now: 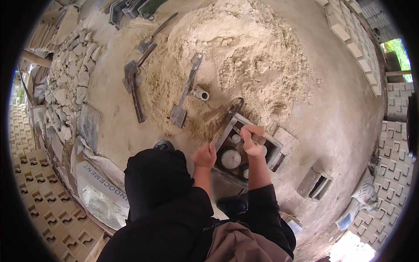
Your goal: The person cleans out circular openings in a square metal mold using a small stick, removes the excess material, and then lifts the lid off the mold.
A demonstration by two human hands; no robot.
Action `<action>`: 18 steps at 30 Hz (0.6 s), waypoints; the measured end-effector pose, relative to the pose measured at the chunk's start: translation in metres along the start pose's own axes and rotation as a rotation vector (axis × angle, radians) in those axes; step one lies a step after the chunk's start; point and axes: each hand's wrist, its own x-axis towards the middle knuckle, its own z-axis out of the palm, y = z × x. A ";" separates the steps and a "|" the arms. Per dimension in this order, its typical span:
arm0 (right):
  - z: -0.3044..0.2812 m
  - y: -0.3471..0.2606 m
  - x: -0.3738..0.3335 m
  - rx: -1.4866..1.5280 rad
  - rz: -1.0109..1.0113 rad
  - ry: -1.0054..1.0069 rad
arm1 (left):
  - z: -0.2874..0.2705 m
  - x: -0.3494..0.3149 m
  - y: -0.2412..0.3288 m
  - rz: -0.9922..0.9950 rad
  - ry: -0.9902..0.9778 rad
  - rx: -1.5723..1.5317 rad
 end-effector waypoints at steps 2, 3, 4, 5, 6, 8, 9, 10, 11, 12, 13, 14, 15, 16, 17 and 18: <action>-0.004 -0.010 -0.004 0.035 0.101 0.022 | -0.003 -0.002 -0.002 -0.010 -0.021 0.012; -0.004 -0.021 -0.005 0.012 0.074 0.055 | -0.004 -0.001 -0.003 -0.012 -0.011 0.000; -0.005 -0.027 -0.011 -0.012 0.056 0.088 | -0.002 -0.002 -0.004 -0.019 -0.011 -0.011; -0.007 -0.029 -0.018 -0.023 0.090 0.140 | 0.000 0.002 -0.004 -0.029 -0.003 -0.003; -0.008 -0.025 -0.029 -0.083 0.097 0.157 | 0.003 0.002 -0.004 -0.039 -0.014 0.009; -0.006 -0.011 -0.048 -0.205 0.091 0.190 | 0.004 0.000 -0.008 -0.049 -0.032 0.020; -0.004 -0.014 -0.052 -0.227 -0.012 0.236 | 0.003 0.001 -0.006 -0.046 -0.039 0.013; -0.007 -0.014 -0.055 -0.195 0.027 0.178 | 0.003 0.002 -0.004 -0.043 -0.046 0.005; -0.012 -0.012 -0.056 -0.163 0.066 0.120 | 0.003 0.002 -0.002 -0.043 -0.051 0.008; -0.013 -0.016 -0.054 -0.124 0.105 0.055 | 0.002 0.002 -0.002 -0.051 -0.049 0.014; -0.015 -0.022 -0.056 -0.121 0.098 0.072 | 0.001 0.003 -0.002 -0.060 -0.048 0.020; -0.016 -0.030 -0.060 -0.156 0.095 0.120 | 0.001 0.004 -0.002 -0.031 -0.008 0.016; -0.017 -0.037 -0.067 -0.191 0.092 0.164 | 0.003 0.003 -0.003 -0.006 0.031 0.010; -0.016 -0.043 -0.074 -0.225 0.092 0.206 | 0.003 0.001 -0.004 0.015 0.070 0.006; -0.006 -0.045 -0.077 -0.275 0.024 0.314 | 0.003 0.002 -0.005 0.008 0.084 0.015; -0.004 -0.039 -0.087 -0.275 0.035 0.314 | 0.003 0.001 -0.002 0.012 0.084 0.020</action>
